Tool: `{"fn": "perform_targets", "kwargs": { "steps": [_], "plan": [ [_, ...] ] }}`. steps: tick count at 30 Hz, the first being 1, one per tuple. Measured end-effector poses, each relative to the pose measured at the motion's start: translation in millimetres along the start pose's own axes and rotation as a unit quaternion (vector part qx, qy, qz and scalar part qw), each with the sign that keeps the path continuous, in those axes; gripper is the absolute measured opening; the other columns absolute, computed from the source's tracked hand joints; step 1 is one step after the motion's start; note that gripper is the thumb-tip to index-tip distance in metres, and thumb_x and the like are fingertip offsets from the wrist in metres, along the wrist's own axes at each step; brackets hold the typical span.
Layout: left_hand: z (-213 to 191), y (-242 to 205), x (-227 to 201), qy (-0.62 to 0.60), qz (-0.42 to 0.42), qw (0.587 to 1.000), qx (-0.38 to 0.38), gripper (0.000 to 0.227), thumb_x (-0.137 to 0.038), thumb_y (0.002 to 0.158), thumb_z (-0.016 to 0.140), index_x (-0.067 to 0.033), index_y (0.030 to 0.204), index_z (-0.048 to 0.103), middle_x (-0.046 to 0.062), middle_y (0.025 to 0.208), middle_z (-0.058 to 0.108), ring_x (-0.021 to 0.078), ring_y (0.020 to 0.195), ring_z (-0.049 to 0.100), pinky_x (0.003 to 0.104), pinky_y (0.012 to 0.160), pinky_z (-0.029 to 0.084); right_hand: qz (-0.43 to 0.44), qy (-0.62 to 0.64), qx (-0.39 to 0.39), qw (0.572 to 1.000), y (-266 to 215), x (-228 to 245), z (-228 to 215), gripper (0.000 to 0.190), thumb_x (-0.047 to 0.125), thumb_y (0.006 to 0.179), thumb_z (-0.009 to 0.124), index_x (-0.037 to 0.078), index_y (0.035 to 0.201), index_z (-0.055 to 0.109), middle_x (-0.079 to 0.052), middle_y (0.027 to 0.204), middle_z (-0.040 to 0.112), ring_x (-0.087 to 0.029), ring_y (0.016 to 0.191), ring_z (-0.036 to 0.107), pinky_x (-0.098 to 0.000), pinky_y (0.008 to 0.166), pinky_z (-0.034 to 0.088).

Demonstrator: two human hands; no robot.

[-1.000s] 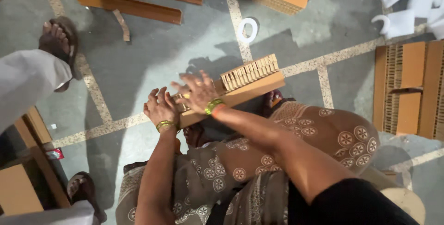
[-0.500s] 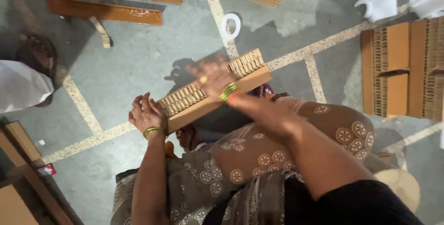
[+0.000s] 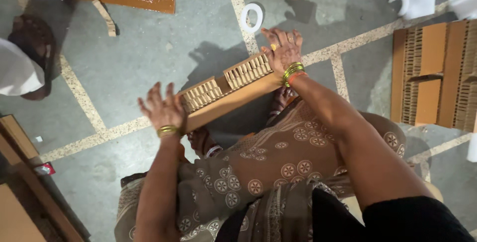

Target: The person sits on the floor and assembles a cardboard box by hand. They fold the flaps, align the edges, and use a small piece of wet cardboard as an adhesive to secure the seams.

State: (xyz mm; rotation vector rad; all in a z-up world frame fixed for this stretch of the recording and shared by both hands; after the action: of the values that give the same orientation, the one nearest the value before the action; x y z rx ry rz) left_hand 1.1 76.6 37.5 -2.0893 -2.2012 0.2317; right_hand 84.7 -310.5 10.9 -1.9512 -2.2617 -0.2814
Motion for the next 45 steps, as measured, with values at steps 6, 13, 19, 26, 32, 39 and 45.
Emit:
{"fn": "perform_targets", "kwargs": {
  "steps": [6,13,19,26,32,39,45],
  "plan": [
    [-10,17,-88,0.028,0.070,0.980,0.184,0.057,-0.055,0.106,0.025,-0.0317,0.157,0.028,0.012,0.166,0.018,0.0300,0.154,0.012,0.056,0.124,-0.002,-0.029,-0.001,0.016,0.999,3,-1,1,0.056,0.040,0.103,0.056,0.024,0.155,0.046,-0.009,0.142,0.055,-0.028,0.132,0.049,-0.0570,0.116,0.025],
    [-41,40,-168,-0.042,0.119,0.947,0.294,0.060,-0.058,0.103,0.021,-0.0353,0.159,0.016,0.008,0.170,0.004,0.0295,0.156,0.002,0.058,0.122,-0.005,-0.047,0.051,-0.001,0.998,1,-6,1,0.056,0.038,0.100,0.058,0.022,0.152,0.048,-0.011,0.139,0.056,-0.033,0.126,0.051,-0.0509,0.109,0.035],
    [-14,53,-241,-0.101,0.198,0.953,0.204,0.069,-0.059,0.103,0.026,-0.0243,0.162,0.017,0.010,0.168,0.010,0.0300,0.154,0.008,0.061,0.123,-0.003,-0.048,0.036,-0.009,0.998,-1,-18,20,0.053,0.037,0.103,0.057,0.023,0.154,0.050,-0.011,0.139,0.057,-0.033,0.124,0.053,-0.0499,0.107,0.038],
    [-2,46,-234,-0.112,0.152,0.968,0.166,0.061,-0.056,0.104,0.029,-0.0272,0.158,0.032,0.006,0.169,0.018,0.0300,0.155,0.017,0.062,0.125,0.006,-0.038,0.008,-0.023,0.999,0,-22,22,0.054,0.034,0.102,0.059,0.023,0.154,0.050,-0.010,0.138,0.058,-0.033,0.121,0.054,-0.0520,0.105,0.039],
    [-5,39,-147,-0.059,0.064,0.980,0.181,0.061,-0.055,0.105,0.024,-0.0253,0.157,0.030,0.009,0.168,0.012,0.0299,0.154,0.009,0.060,0.122,0.000,-0.039,0.032,-0.005,0.999,2,-13,-2,0.058,0.027,0.100,0.060,0.017,0.156,0.048,-0.014,0.139,0.057,-0.034,0.123,0.053,-0.0523,0.104,0.038],
    [-6,11,-39,-0.061,-0.106,0.992,0.032,0.056,-0.051,0.106,0.030,-0.0210,0.149,0.049,0.012,0.160,0.034,0.0303,0.149,0.027,0.061,0.122,0.004,-0.058,0.024,-0.032,0.998,3,-10,-5,0.059,0.027,0.101,0.061,0.016,0.158,0.048,-0.014,0.141,0.056,-0.034,0.125,0.052,-0.0514,0.104,0.037],
    [12,1,-12,-0.109,-0.178,0.970,-0.124,0.044,-0.043,0.105,0.043,-0.0195,0.138,0.061,0.012,0.150,0.048,0.0299,0.141,0.041,0.061,0.121,0.018,-0.028,0.021,-0.038,0.999,3,-5,-1,0.052,0.033,0.110,0.057,0.021,0.159,0.047,-0.012,0.135,0.057,-0.031,0.127,0.051,-0.0519,0.109,0.036]
  ]
}}
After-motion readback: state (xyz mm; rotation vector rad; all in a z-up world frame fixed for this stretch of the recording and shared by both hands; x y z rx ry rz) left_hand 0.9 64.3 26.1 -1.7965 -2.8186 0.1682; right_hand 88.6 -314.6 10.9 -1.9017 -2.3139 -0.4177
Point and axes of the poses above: each hand's wrist, its own y-axis towards the middle knuckle, its own z-axis out of the palm, x = y × z, the point moved 1 cm from there along y, towards the middle knuckle
